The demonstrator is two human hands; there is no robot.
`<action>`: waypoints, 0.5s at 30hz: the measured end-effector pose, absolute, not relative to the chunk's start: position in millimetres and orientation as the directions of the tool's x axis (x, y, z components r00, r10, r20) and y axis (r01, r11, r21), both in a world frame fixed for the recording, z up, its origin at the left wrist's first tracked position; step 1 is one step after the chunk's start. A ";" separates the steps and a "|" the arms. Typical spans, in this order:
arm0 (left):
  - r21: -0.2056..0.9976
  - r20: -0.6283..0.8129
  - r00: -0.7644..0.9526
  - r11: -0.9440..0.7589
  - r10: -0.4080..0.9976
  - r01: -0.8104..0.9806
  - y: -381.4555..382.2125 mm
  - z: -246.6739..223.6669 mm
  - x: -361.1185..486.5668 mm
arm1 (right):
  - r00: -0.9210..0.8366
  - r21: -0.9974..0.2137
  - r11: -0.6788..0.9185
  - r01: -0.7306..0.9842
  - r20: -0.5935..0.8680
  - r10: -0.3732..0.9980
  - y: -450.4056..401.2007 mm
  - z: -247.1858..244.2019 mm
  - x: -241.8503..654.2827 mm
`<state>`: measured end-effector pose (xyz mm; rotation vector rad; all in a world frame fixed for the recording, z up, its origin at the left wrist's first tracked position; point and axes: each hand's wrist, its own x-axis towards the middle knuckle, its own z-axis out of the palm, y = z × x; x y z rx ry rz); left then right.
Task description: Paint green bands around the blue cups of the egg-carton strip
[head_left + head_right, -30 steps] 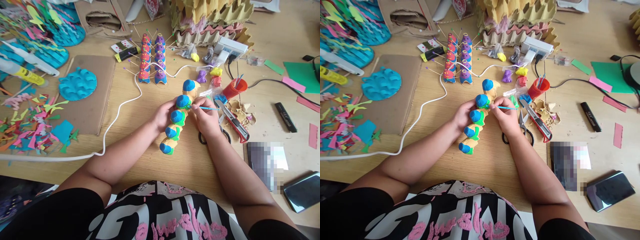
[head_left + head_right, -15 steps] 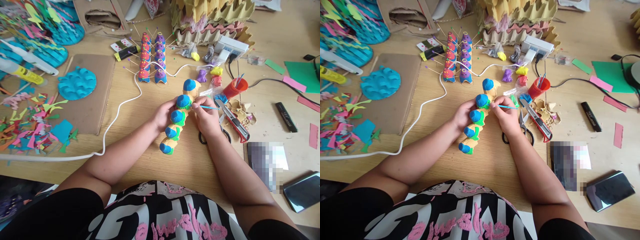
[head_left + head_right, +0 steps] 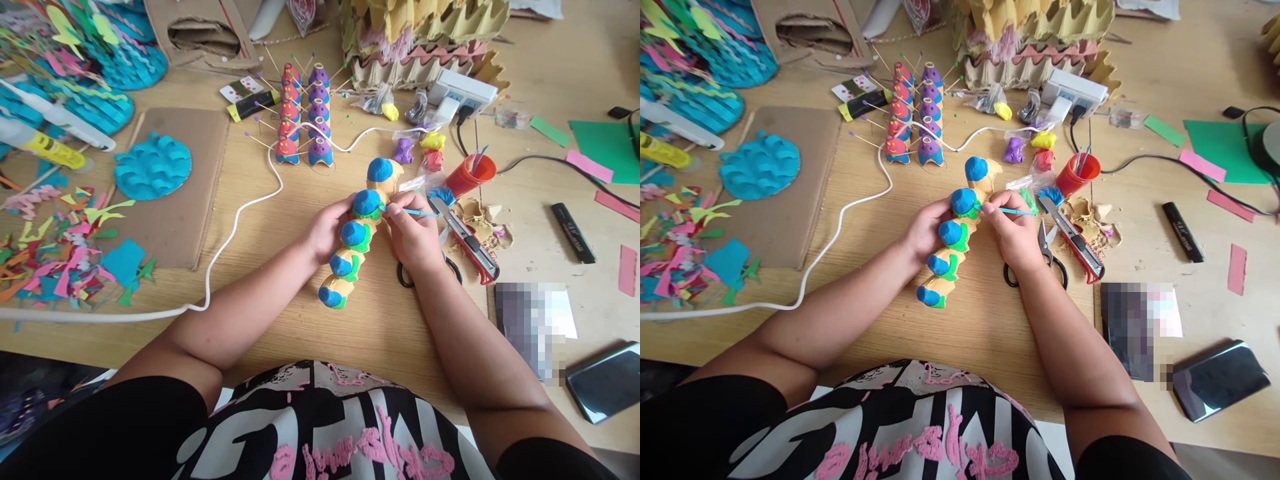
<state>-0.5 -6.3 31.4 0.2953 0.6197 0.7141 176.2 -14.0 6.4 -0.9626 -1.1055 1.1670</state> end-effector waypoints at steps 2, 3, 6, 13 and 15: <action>0.458 -0.410 0.591 0.718 0.694 -0.525 -6.4 31.2 -0.1 | 0.038 -0.964 0.163 -0.211 0.158 0.987 -13.7 6.6 176.3; 0.456 -0.405 0.593 0.716 0.696 -0.529 -6.3 30.5 -0.1 | 0.036 -0.962 0.169 -0.214 0.166 0.986 -13.4 6.2 176.5; 0.444 -0.409 0.599 0.723 0.689 -0.528 -5.4 27.8 -0.7 | 0.036 -0.961 0.178 -0.213 0.174 0.984 -12.7 3.2 177.5; 0.409 -0.456 0.600 0.754 0.657 -0.515 -5.4 29.4 -1.1 | 0.060 -0.966 0.161 -0.201 0.152 0.987 -13.5 3.6 176.9; 0.408 -0.469 0.593 0.756 0.655 -0.512 -5.7 30.9 -0.8 | 0.044 -0.962 0.181 -0.206 0.175 0.984 -13.2 4.7 177.0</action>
